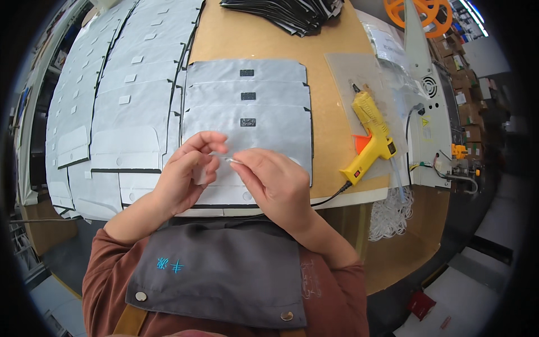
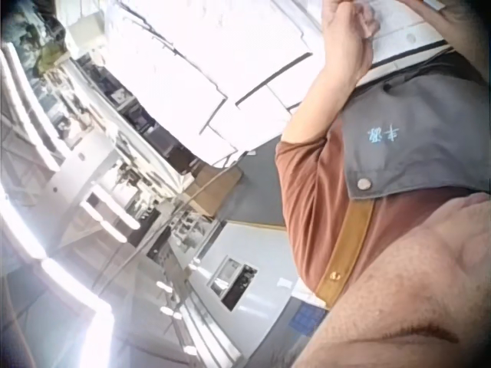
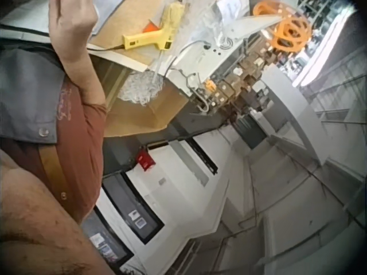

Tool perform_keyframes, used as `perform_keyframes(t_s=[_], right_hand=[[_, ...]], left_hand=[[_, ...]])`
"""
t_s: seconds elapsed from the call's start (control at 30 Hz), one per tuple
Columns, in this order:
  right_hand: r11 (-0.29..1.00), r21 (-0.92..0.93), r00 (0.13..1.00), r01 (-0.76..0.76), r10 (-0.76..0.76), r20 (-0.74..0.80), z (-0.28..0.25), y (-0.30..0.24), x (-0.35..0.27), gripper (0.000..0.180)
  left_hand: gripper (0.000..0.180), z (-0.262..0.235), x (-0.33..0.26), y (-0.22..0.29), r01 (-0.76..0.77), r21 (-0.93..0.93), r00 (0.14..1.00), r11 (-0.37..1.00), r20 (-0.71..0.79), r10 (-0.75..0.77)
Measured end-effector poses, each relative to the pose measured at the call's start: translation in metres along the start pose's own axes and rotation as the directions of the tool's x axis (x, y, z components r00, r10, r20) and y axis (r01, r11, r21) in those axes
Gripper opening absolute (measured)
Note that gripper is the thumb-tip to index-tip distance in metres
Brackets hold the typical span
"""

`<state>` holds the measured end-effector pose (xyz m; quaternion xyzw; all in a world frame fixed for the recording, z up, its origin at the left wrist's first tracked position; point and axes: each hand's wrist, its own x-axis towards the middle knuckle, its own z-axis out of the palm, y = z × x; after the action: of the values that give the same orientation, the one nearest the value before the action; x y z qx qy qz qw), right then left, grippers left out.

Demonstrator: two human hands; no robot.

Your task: The person uses a yellow hot glue gun to apply adhesive to small black rectangular patches on a large grey fabric panel. They then press white square pieces onto the glued areas. The process is repeated for multiple patches on the panel, which is laid out on a workbench in a factory setting.

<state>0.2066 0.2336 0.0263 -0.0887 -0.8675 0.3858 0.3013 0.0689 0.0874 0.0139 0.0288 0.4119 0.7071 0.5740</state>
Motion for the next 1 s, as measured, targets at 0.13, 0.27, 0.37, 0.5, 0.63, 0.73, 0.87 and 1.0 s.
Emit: perform_keyframes(t_s=[0.13, 0.27, 0.37, 0.5, 0.63, 0.73, 0.87, 1.0], right_hand=[[0.988, -0.114, 0.993, 0.105, -0.11, -0.033, 0.007, 0.003, -0.002, 0.022], [0.999, 0.024, 0.997, 0.046, -0.048, 0.062, 0.012, -0.003, -0.009, 0.026], [0.993, 0.115, 0.996, -0.018, 0.008, 0.087, 0.011, -0.007, -0.01, 0.027], [0.942, 0.295, 0.983, -0.163, 0.131, 0.125, 0.01, -0.004, -0.014, 0.025], [0.836, 0.335, 0.901, -0.434, 0.395, 0.182, 0.009, -0.001, -0.017, 0.016], [0.71, 0.452, 0.835, -0.54, 0.522, 0.176, 0.01, -0.001, -0.01, 0.012], [0.63, 0.468, 0.777, -0.62, 0.576, 0.253, 0.004, 0.004, -0.007, 0.013], [0.718, 0.202, 0.725, -0.666, 0.56, 0.401, 0.004, 0.012, -0.007, 0.016]], left_hand=[[0.011, 0.004, -0.015, -0.008, -0.146, 0.463, 0.989, 0.874, 0.066, 0.13], [0.015, 0.003, -0.008, -0.012, -0.263, 0.591, 0.955, 0.762, 0.046, 0.293], [0.015, 0.002, -0.011, -0.013, -0.235, 0.62, 0.957, 0.748, 0.015, 0.288], [0.014, 0.001, -0.012, -0.017, -0.244, 0.589, 0.959, 0.771, 0.027, 0.282], [0.012, -0.002, -0.014, -0.016, -0.245, 0.642, 0.963, 0.726, 0.078, 0.256], [0.008, -0.007, -0.021, -0.005, -0.159, 0.7, 0.982, 0.696, 0.036, 0.188], [0.012, -0.018, -0.018, -0.008, -0.239, 0.678, 0.954, 0.695, 0.03, 0.298], [0.012, -0.02, -0.017, 0.001, -0.174, 0.659, 0.978, 0.732, 0.028, 0.207]])
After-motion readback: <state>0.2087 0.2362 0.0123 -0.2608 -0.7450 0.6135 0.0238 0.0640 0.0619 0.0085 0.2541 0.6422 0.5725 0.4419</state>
